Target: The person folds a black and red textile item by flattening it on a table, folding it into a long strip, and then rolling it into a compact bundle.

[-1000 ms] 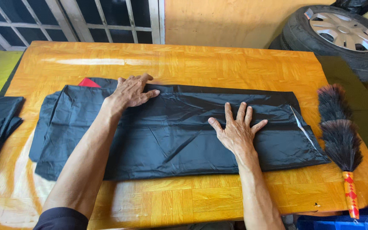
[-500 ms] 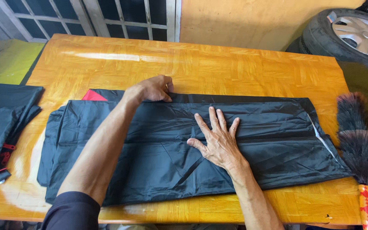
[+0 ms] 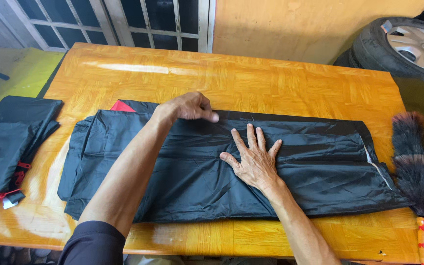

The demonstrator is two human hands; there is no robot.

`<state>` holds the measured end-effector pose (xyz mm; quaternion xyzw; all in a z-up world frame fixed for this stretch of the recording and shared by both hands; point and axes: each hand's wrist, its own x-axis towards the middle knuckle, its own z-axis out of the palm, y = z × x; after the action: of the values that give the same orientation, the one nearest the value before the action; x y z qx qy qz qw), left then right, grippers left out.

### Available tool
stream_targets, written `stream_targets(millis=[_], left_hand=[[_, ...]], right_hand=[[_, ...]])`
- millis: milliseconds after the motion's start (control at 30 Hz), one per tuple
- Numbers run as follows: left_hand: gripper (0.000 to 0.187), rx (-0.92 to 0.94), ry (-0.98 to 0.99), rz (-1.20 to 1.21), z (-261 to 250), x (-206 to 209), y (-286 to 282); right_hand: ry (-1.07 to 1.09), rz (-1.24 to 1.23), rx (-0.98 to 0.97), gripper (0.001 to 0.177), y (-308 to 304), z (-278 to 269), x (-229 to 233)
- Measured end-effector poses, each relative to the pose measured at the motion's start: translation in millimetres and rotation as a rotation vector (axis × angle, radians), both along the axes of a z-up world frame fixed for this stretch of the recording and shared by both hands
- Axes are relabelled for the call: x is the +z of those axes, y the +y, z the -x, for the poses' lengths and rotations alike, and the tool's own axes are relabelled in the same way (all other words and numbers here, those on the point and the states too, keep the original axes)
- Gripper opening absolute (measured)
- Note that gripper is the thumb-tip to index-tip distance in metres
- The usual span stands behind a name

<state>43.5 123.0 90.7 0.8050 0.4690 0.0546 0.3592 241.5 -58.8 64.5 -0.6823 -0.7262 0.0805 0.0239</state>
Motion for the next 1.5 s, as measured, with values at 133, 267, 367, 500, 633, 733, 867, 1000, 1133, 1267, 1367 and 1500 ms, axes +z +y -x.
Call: stream_targets(millis=[133, 267, 367, 500, 633, 733, 867, 1000, 1133, 1267, 1367, 1500], left_hand=[[0.035, -0.07, 0.055, -0.03, -6, -26, 15], [0.023, -0.086, 0.075, -0.042, -13, -31, 14], [0.021, -0.074, 0.079, -0.14, -21, -36, 33], [0.018, -0.041, 0.132, -0.364, -25, -29, 34], [0.051, 0.053, 0.272, -0.616, -33, -40, -2], [0.062, -0.025, 0.155, -0.803, -29, -32, -74], [0.061, -0.093, 0.208, -0.581, -17, -17, -139], [0.091, -0.053, 0.321, -0.497, -3, -25, -143], [0.1, -0.057, 0.297, -0.488, -3, -20, -146], [0.105, -0.034, 0.364, -0.432, -6, -12, -149], [0.105, -0.033, 0.402, -0.385, -8, -7, -148], [0.102, -0.001, 0.404, -0.334, 4, 3, -144]], right_hand=[[-0.03, 0.043, -0.001, 0.077, 1, -1, -1], [-0.056, 0.014, 0.022, 0.08, 1, 2, 3], [-0.066, -0.071, 0.064, 0.08, 7, 8, 6], [0.004, -0.086, 0.113, 0.082, 17, 18, -6], [0.029, -0.044, 0.088, 0.082, 22, 21, 2], [0.032, -0.023, 0.075, 0.085, 21, 19, -8], [-0.033, -0.064, 0.069, 0.084, 24, 16, -12], [0.064, -0.094, 0.062, 0.067, 24, 16, -11], [0.107, -0.078, 0.01, 0.065, 29, -2, -15], [-0.03, -0.03, -0.113, 0.069, 27, -37, 9], [-0.03, 0.063, -0.233, 0.072, 24, -59, 29], [-0.061, 0.07, -0.31, 0.074, 24, -59, 29]])
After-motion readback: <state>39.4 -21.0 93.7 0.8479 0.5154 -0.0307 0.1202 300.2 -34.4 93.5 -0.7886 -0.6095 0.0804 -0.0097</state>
